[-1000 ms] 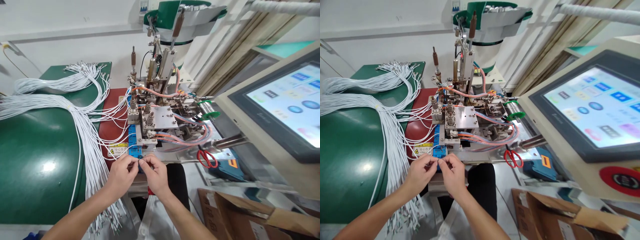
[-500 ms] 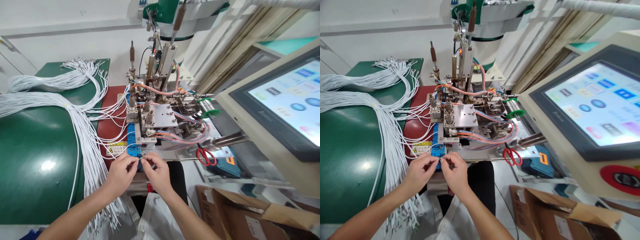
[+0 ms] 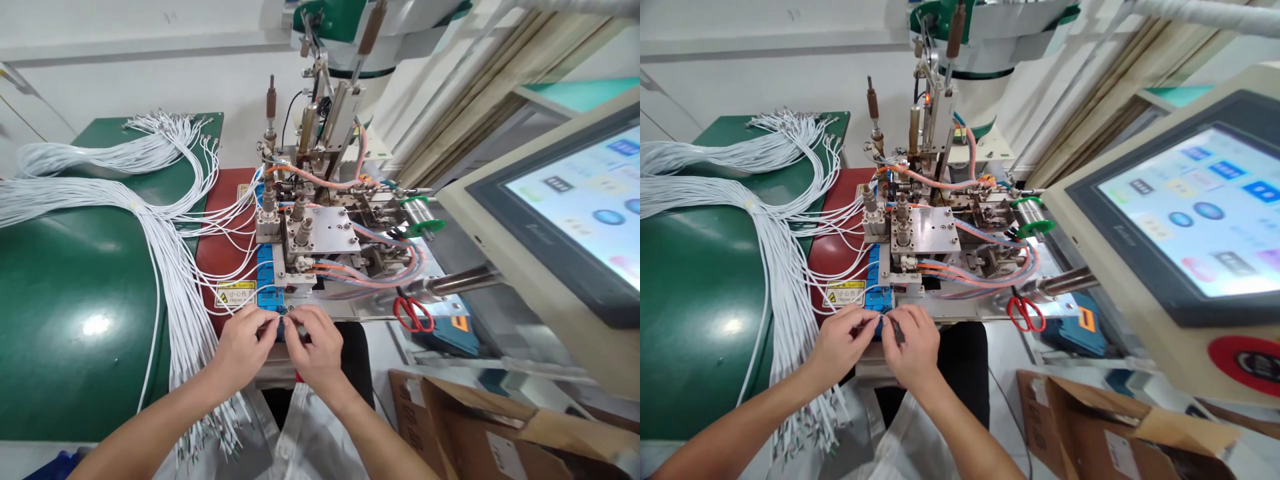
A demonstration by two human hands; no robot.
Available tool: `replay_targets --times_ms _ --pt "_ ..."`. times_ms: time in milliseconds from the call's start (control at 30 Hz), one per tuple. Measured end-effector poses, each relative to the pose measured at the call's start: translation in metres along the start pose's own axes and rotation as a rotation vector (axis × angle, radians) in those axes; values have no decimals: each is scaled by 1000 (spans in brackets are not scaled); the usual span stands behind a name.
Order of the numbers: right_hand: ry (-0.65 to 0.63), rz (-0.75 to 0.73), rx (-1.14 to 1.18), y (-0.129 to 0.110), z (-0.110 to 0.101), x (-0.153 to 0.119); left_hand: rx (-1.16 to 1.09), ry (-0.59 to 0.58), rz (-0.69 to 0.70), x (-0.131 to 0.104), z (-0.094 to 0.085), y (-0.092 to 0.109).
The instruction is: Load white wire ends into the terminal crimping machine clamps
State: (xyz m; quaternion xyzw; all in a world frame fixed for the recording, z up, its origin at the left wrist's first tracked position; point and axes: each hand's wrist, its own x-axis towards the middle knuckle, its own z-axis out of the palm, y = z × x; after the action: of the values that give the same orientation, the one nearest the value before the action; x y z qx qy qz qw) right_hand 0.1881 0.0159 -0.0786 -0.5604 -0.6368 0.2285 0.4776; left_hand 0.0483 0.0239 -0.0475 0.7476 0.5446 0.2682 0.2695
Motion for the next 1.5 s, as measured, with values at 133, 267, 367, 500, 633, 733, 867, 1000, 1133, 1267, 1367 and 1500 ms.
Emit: replay_targets --times_ms 133,267,367,500,633,733,867,1000,1133,1267,1367,1500 --pt "-93 -55 -119 12 -5 2 181 -114 64 6 -13 -6" --pt "-178 19 -146 19 -4 2 248 -186 118 9 -17 -15" --pt "-224 44 -199 20 -3 3 272 -195 110 10 -12 -19" --pt "-242 105 -220 20 -3 5 303 -205 104 11 -9 -19" --pt "-272 165 -170 24 -3 7 352 -209 75 12 -8 -17" --pt "-319 178 -105 27 -5 9 385 -226 78 13 -8 -17" --pt "-365 128 -112 30 -4 13 377 -231 88 13 -8 -18" --pt "-278 82 -164 34 7 12 377 -213 103 13 -7 -18" --pt "-185 205 -51 38 19 4 417 -194 135 11 -6 -17" --pt "-194 234 -9 41 20 2 492 -145 187 8 -7 -18" --pt "-117 320 62 42 15 5 536 -152 227 7 -10 -20" --pt "36 411 215 42 4 8 509 -168 268 0 -21 -21"
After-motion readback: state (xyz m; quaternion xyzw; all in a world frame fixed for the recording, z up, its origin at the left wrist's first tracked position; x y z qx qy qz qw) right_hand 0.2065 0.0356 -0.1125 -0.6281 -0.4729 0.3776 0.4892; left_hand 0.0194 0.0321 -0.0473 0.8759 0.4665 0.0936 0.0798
